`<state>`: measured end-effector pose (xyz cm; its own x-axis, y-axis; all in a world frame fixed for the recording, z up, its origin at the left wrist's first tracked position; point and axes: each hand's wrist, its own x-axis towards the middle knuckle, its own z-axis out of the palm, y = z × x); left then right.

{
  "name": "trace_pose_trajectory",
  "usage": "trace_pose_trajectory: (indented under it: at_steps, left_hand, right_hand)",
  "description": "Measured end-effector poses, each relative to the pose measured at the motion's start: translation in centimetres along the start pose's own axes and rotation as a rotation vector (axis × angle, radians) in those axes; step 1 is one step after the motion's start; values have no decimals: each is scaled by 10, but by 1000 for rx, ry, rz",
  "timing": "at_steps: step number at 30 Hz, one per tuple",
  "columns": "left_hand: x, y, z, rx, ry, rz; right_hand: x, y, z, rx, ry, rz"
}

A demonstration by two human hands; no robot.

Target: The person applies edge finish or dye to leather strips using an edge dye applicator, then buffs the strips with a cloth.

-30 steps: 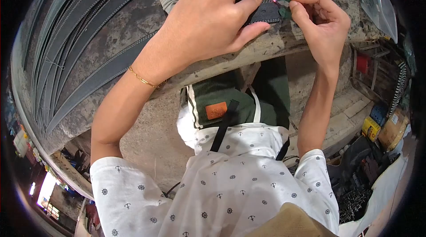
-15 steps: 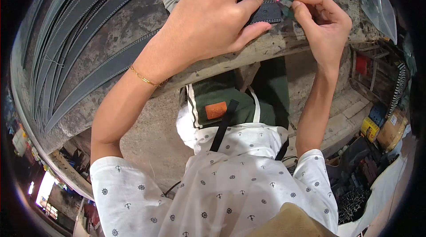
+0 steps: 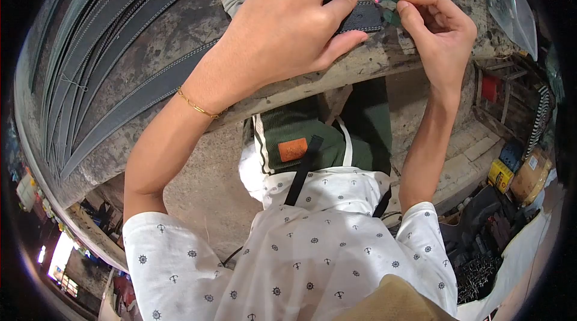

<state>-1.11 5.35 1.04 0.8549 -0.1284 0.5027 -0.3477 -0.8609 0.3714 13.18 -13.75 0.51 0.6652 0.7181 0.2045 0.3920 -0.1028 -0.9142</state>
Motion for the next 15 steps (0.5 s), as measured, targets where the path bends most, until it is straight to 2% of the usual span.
trace_pose_trajectory:
  at_steps: [3, 6, 9, 11, 13, 15]
  left_hand:
    - [1, 3, -2, -27, 12, -2]
    - [3, 9, -9, -60, -33, -92]
    - [3, 2, -17, 12, -8, -50]
    - [0, -15, -28, 207, 85, 32]
    - [6, -12, -57, 267, -51, -132]
    - [14, -5, -76, 294, -298, -261]
  right_hand:
    - [0, -2, 1, -18, -28, -2]
    - [1, 1, 2, -11, -51, -32]
    - [-1, 1, 2, -38, 51, -23]
    - [0, 7, -2, -11, 49, -36]
    - [0, 9, -3, 13, 49, -48]
    - [0, 9, -4, 9, 167, -16]
